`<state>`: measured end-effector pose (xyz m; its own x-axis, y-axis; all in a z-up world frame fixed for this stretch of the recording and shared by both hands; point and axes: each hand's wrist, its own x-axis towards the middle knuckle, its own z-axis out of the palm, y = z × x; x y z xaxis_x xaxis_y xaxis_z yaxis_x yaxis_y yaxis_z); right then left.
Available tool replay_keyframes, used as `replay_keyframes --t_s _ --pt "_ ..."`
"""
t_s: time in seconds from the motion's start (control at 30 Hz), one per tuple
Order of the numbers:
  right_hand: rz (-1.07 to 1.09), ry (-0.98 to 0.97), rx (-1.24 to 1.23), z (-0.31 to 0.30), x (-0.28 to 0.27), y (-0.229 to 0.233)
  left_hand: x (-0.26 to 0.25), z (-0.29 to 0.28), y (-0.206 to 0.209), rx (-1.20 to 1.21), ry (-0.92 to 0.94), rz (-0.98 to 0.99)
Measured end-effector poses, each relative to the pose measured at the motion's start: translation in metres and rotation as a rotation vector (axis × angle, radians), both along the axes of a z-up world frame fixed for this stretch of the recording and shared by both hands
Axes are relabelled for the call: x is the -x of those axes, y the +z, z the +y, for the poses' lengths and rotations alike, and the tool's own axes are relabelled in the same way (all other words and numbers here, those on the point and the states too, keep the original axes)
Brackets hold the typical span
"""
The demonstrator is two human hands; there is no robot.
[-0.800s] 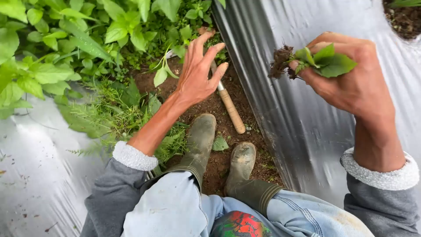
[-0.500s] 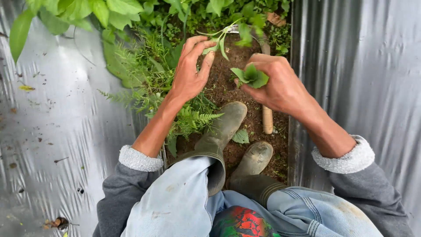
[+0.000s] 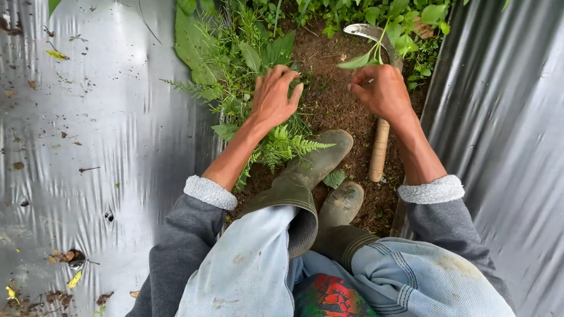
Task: The person uses a sickle to cut weeds at the base and pulls them out by hand. They gather the removed weeds into a pile on the ground next to the crop row.
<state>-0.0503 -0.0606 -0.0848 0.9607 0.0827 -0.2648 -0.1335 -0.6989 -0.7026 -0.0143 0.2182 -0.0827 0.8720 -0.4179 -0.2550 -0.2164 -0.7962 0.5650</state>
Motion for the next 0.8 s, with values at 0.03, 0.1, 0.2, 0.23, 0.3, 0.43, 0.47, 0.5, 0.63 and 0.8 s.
replay_keyframes --t_s 0.03,0.1,0.2,0.23,0.3,0.43,0.47,0.5,0.63,0.8 --pt "-0.001 -0.011 0.010 -0.010 0.010 -0.007 0.001 -0.006 0.001 0.010 -0.011 -0.001" --pt "0.073 -0.124 0.349 -0.031 0.032 -0.018 0.003 -0.021 0.005 -0.192 -0.184 -0.043" --pt "0.188 -0.130 0.694 -0.041 0.069 -0.026 0.004 -0.041 0.030 -0.288 -0.329 -0.027" --pt "0.185 -0.148 0.695 -0.039 0.081 -0.035 0.003 -0.047 0.031 -0.287 -0.344 -0.038" --pt "0.263 -0.140 0.674 -0.032 0.108 -0.054 0.003 -0.060 0.033 -0.349 -0.419 0.038" --pt "0.192 -0.240 0.561 -0.028 0.112 -0.031 0.003 -0.086 0.056 -0.396 -0.502 0.035" --pt "0.193 -0.303 0.404 -0.030 0.109 -0.011 0.004 -0.090 0.060 -0.401 -0.529 0.035" --pt "0.188 -0.358 0.245 -0.031 0.106 0.008 0.006 -0.093 0.063 -0.407 -0.549 0.034" --pt "0.291 -0.588 -0.323 -0.031 0.112 0.018 0.015 -0.096 0.071 -0.405 -0.581 0.012" --pt "0.109 -0.535 -0.235 -0.012 0.115 0.046 0.027 -0.095 0.065 -0.507 -0.664 0.094"
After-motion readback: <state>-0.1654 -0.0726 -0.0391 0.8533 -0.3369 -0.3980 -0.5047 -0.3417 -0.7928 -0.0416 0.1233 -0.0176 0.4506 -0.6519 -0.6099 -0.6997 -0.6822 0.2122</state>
